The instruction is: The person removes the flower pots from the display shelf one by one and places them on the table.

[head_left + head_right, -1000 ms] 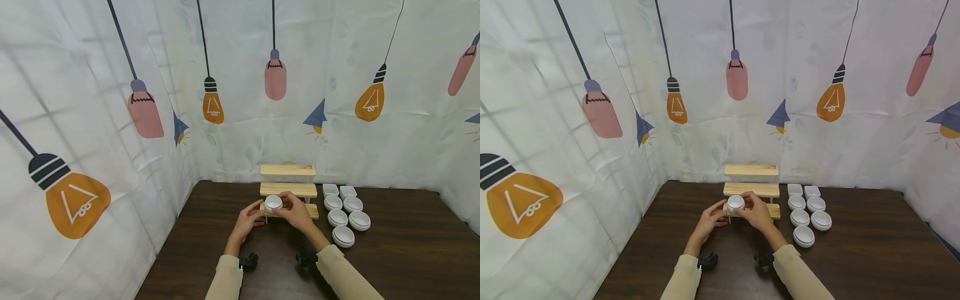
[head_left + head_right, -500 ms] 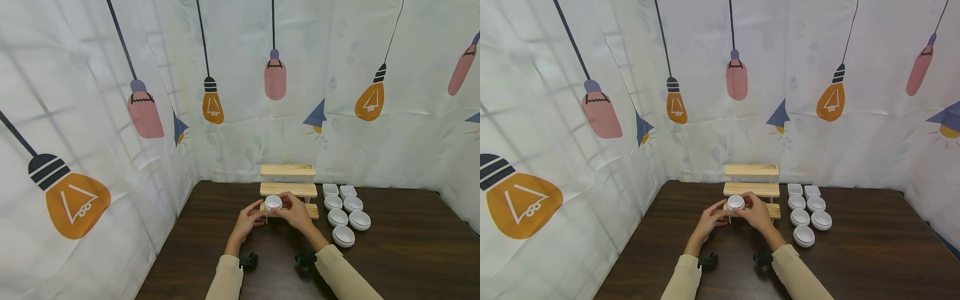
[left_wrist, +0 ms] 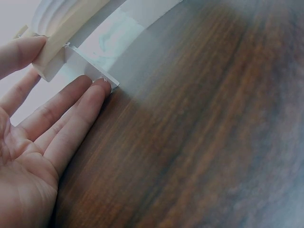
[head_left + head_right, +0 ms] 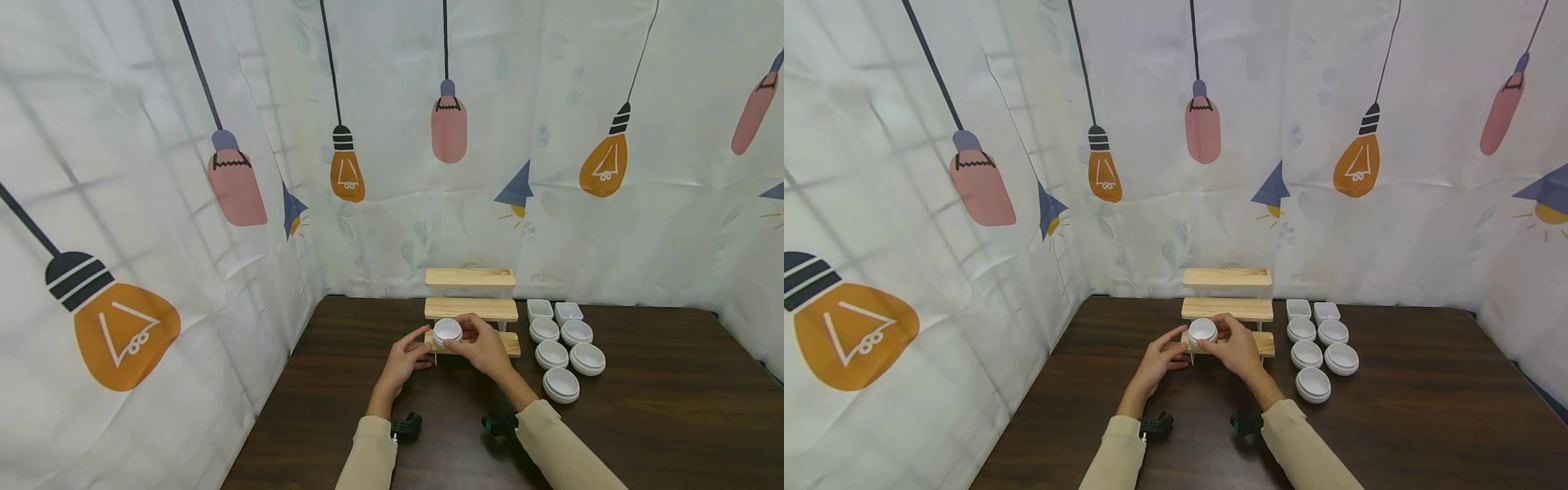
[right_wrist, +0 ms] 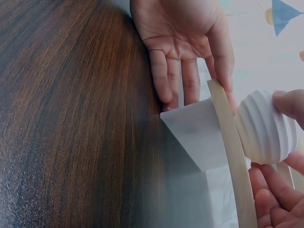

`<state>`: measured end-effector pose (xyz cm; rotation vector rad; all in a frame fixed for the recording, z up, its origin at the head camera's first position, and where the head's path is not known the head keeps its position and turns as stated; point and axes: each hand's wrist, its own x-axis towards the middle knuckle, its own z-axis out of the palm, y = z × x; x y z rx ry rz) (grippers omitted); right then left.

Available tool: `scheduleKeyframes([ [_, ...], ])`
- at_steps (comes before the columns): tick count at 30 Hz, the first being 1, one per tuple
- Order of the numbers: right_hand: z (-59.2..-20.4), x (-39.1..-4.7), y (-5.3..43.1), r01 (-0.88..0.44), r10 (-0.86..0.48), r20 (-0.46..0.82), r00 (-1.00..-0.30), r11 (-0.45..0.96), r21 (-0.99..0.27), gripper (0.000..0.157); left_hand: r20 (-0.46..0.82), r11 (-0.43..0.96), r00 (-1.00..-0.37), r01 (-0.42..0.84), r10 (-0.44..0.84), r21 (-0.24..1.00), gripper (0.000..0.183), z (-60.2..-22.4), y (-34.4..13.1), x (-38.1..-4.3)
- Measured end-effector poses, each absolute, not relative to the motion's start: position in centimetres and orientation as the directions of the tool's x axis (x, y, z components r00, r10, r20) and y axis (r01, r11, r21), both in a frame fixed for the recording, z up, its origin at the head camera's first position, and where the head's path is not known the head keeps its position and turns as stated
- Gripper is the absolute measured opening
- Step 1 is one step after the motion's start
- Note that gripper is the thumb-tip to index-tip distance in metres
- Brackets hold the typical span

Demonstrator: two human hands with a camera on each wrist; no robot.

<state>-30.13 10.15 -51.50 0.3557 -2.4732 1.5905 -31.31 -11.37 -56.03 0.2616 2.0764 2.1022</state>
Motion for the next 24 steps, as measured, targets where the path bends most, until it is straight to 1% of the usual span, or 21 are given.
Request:
scheduleKeyframes([
  [4,-51.5,-30.2,10.3,-0.291,-0.088,0.279,-0.956,0.398,-0.870,0.050,0.008,-0.013,-0.969,0.005,0.248,1.000,0.052,-55.9,-11.4,-31.3],
  [12,-51.6,-30.1,10.6,-0.291,-0.077,0.283,-0.956,0.391,-0.873,0.053,0.010,-0.003,-0.971,0.009,0.239,1.000,0.053,-55.9,-11.4,-31.3],
  [20,-51.4,-29.8,11.0,-0.303,-0.080,0.293,-0.953,0.334,-0.893,0.053,0.013,-0.002,-0.972,0.013,0.234,1.000,0.052,-56.0,-11.4,-31.3],
  [24,-51.1,-29.5,11.3,-0.296,-0.074,0.288,-0.955,0.328,-0.897,0.054,0.010,-0.006,-0.972,0.009,0.235,1.000,0.052,-56.0,-11.4,-31.3],
])
